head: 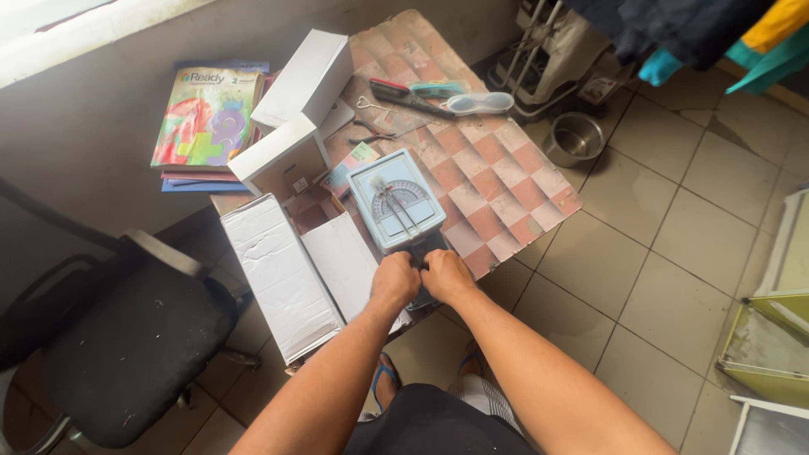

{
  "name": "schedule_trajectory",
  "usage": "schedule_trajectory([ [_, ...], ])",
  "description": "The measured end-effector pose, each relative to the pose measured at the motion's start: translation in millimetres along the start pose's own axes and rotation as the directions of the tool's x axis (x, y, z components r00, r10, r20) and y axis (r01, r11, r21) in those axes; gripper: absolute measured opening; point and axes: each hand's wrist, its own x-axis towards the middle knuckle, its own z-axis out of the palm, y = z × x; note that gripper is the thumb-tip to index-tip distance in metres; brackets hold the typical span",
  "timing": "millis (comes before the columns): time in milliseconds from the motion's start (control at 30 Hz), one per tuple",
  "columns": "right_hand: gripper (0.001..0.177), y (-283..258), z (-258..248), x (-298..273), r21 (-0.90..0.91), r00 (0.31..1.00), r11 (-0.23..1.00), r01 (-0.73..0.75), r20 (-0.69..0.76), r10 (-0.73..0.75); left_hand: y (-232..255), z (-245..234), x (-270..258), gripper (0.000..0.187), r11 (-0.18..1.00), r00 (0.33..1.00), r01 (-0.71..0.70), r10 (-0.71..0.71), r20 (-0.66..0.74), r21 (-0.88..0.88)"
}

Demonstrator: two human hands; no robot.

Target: The person unboxes components and assembles a small plastic desktop storage unit by hand on a table, then carries the completed drawers to a shelf and places them among other household items.

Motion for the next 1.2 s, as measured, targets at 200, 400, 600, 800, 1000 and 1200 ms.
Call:
schedule_trajectory([
  [200, 0.019, 4, 15, 11, -0.019, 0.999, 0.999, -0.039, 0.034, 0.039, -2, 0, -8, 0.023, 0.982, 0.992, -0.105, 0.092, 0.084, 0.156],
  [400, 0.016, 3, 1, 5, -0.031, 0.997, 1.0, 0.001, 0.074, 0.001, -6, 1, 0, 0.024, 0.952, 0.975, -0.161, 0.112, 0.191, 0.261],
  [600, 0.02, -19, -53, -10, 0.263, 0.892, 0.942, 0.208, -0.446, -0.073, -5, -19, -15, 0.026, 0.973, 0.97, -0.222, 0.226, 0.085, -0.053],
  [800, 0.027, -44, -63, 17, 0.173, 0.91, 0.947, 0.27, -0.368, -0.192, 1, -49, -43, 0.027, 0.954, 0.978, -0.182, 0.2, 0.052, -0.236],
  [1000, 0.023, -41, -39, 37, -0.002, 0.877, 0.947, 0.32, -0.377, -0.297, -2, -68, -58, 0.025, 0.893, 0.973, -0.229, 0.205, -0.102, -0.388],
  [1200, 0.022, -52, -53, 29, 0.289, 0.925, 0.938, 0.193, -0.372, -0.076, -9, -80, -61, 0.026, 0.765, 0.997, -0.073, 0.073, -0.027, -0.64],
])
